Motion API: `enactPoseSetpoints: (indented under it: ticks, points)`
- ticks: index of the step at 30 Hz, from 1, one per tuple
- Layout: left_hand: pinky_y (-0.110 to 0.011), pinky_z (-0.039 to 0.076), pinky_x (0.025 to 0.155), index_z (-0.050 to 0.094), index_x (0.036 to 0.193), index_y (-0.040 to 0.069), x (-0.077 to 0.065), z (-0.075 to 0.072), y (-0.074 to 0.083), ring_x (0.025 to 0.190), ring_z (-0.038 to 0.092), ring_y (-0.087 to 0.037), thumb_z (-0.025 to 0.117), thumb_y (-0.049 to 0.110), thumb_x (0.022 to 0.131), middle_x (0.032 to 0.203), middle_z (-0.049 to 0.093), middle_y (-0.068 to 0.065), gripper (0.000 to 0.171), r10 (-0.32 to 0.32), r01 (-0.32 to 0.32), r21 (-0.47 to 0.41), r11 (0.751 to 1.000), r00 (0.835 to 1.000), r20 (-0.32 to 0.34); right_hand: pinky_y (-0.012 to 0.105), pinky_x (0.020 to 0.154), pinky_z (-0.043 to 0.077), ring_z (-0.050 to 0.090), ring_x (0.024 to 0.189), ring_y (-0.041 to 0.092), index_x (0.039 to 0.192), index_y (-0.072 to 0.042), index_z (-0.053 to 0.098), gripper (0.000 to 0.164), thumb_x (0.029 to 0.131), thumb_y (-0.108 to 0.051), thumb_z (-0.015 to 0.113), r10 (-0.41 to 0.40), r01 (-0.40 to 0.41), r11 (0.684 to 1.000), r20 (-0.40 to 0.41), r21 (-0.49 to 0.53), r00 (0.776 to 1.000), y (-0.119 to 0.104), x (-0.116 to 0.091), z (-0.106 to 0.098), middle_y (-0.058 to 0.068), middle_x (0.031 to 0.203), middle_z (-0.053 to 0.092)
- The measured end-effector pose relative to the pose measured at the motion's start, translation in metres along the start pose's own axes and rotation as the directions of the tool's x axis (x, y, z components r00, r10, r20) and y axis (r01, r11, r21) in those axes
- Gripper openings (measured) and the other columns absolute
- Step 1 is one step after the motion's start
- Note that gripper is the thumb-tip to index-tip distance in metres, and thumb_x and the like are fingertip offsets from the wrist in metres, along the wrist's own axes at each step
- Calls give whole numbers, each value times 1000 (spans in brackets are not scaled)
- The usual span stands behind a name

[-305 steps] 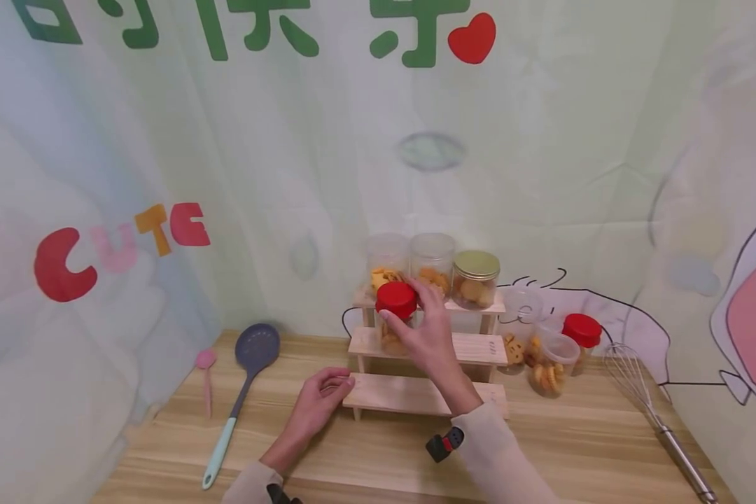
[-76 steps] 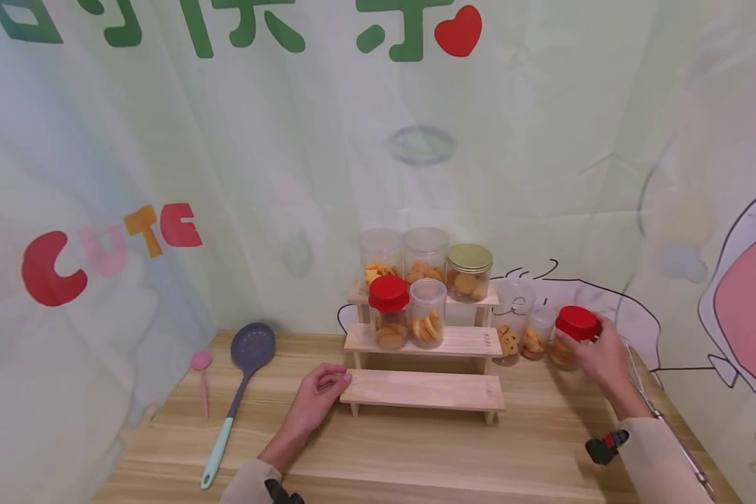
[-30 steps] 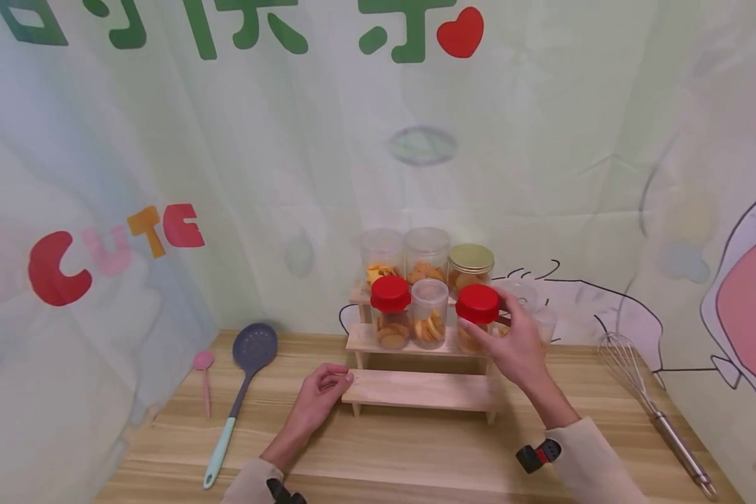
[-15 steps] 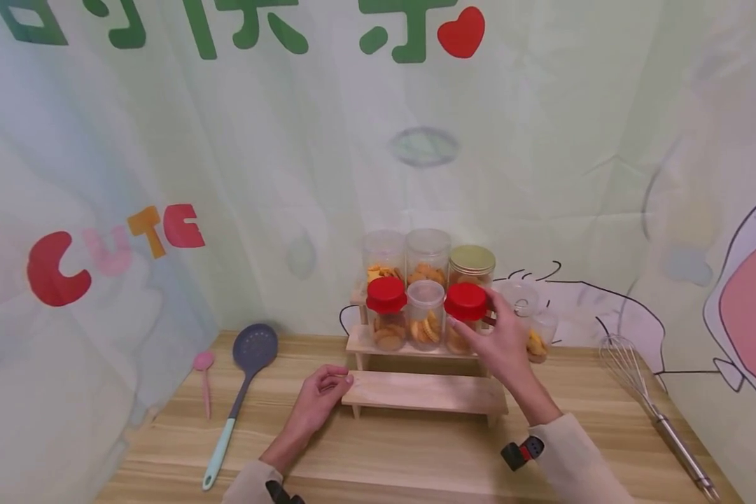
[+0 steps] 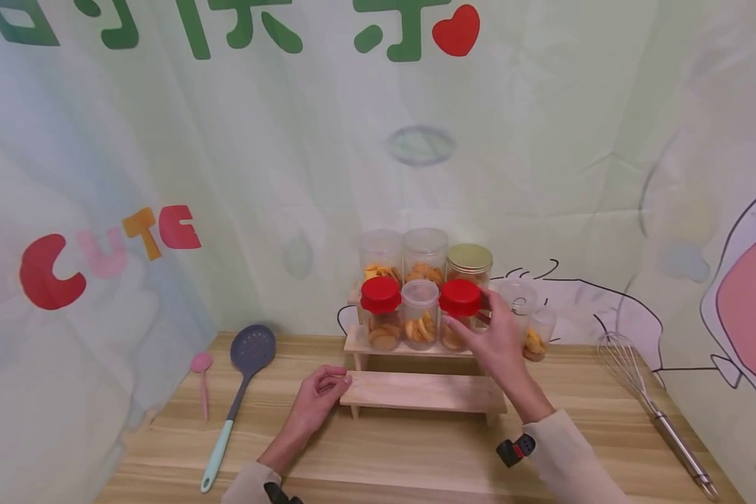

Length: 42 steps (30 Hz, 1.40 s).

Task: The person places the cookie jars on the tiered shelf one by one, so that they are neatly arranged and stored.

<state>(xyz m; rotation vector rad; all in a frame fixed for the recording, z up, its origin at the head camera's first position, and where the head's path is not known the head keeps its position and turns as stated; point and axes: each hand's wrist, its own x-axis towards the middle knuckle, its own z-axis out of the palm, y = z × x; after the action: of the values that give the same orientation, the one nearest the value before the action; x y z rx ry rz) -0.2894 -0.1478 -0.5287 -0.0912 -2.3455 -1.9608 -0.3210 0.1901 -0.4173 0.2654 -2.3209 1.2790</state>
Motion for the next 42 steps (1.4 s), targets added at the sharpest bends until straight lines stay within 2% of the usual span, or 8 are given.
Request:
enactPoseSetpoints:
  ticks: [15,18,22,31,33,36,39,42]
  points:
    - [-17,56,89,67,125,-3,0,2,1,103,75,-18,75,18,104,113,79,-20,31,12,-12,-16,1000,1000,6,67,105,54,59,133,45,157,-4,46,87,90,-33,92,-78,89,987,78,-137,994,44,-21,-37,23,151,59]
    - [-17,56,89,67,126,-3,0,2,1,103,75,-16,74,20,104,113,79,-19,32,14,-14,-3,1000,1000,6,36,110,56,60,129,44,153,0,50,75,92,-23,89,-96,100,984,34,-148,995,53,-22,-50,25,145,62]
    - [-16,55,89,67,126,-2,1,0,0,102,75,-13,74,22,105,113,79,-18,33,4,-4,8,1000,1000,5,-1,97,37,63,122,40,145,4,56,60,95,-11,85,-120,111,980,-46,-165,992,67,-20,-65,26,137,66]
    - [-16,56,86,66,127,-5,0,0,-2,104,76,-19,73,18,105,113,79,-20,32,16,-16,-15,1000,1000,-2,-4,87,36,63,120,45,143,6,58,50,102,-16,76,-12,-12,984,-130,-177,991,92,-10,-89,31,134,66]
    - [-16,56,87,66,127,-4,0,0,-2,104,76,-17,72,18,105,114,79,-20,32,15,-15,-12,1000,1000,-4,1,88,42,62,123,47,144,6,56,52,103,-20,75,35,-60,979,-128,-195,991,98,-8,-93,31,137,64]
    - [-16,56,88,67,127,-3,0,0,-1,102,75,-13,73,18,105,114,79,-19,31,10,-10,-10,1000,1000,-6,28,104,57,59,130,49,148,7,52,58,105,-26,73,105,-126,970,-108,-210,989,105,-4,-96,33,143,60]
    - [-16,56,89,67,126,-3,1,-1,-2,101,74,-10,73,19,105,114,79,-19,31,15,-15,0,1000,1000,-4,63,109,51,54,135,53,154,10,45,68,107,-34,70,167,-176,964,-61,-202,984,111,0,-97,36,150,53]
    - [-16,56,89,67,126,-3,1,-1,-3,101,74,-9,73,21,105,113,79,-19,32,20,-20,13,1000,1000,-4,72,111,46,49,139,59,160,11,34,81,109,-44,64,221,-213,955,19,-204,975,117,4,-97,40,157,45]
